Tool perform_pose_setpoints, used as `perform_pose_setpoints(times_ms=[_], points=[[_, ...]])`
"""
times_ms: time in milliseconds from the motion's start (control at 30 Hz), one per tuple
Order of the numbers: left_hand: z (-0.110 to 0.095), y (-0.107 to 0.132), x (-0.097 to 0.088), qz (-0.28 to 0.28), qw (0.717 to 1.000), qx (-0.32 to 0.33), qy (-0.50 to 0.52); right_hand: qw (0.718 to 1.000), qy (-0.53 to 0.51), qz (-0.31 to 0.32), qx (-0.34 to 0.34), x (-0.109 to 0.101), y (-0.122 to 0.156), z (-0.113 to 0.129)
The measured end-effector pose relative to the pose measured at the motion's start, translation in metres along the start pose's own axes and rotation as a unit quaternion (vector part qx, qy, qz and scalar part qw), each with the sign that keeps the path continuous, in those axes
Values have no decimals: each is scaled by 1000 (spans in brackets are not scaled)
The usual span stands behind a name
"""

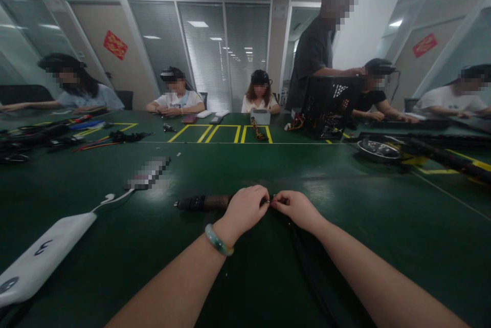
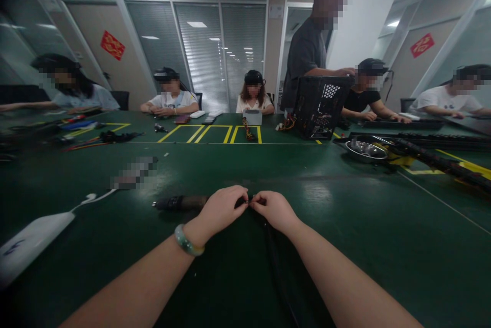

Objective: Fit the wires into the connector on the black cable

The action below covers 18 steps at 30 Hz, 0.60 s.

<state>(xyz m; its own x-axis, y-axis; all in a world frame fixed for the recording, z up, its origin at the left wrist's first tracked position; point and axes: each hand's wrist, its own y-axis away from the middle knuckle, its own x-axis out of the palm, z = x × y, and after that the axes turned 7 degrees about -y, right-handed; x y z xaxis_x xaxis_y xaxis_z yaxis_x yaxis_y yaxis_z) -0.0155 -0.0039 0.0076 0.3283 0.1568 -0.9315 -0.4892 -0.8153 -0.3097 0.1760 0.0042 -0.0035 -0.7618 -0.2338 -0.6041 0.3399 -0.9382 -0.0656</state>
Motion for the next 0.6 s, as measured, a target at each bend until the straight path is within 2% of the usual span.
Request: perform_pose_setpoints(times_ms=[167,600], points=[[0,0,1,-1,1000,14,-10,1000,6,-3,-2,0,0,1],[-1,-2,-1,17,1000,-1,-21,1000,6,5,4,-2,0,3]])
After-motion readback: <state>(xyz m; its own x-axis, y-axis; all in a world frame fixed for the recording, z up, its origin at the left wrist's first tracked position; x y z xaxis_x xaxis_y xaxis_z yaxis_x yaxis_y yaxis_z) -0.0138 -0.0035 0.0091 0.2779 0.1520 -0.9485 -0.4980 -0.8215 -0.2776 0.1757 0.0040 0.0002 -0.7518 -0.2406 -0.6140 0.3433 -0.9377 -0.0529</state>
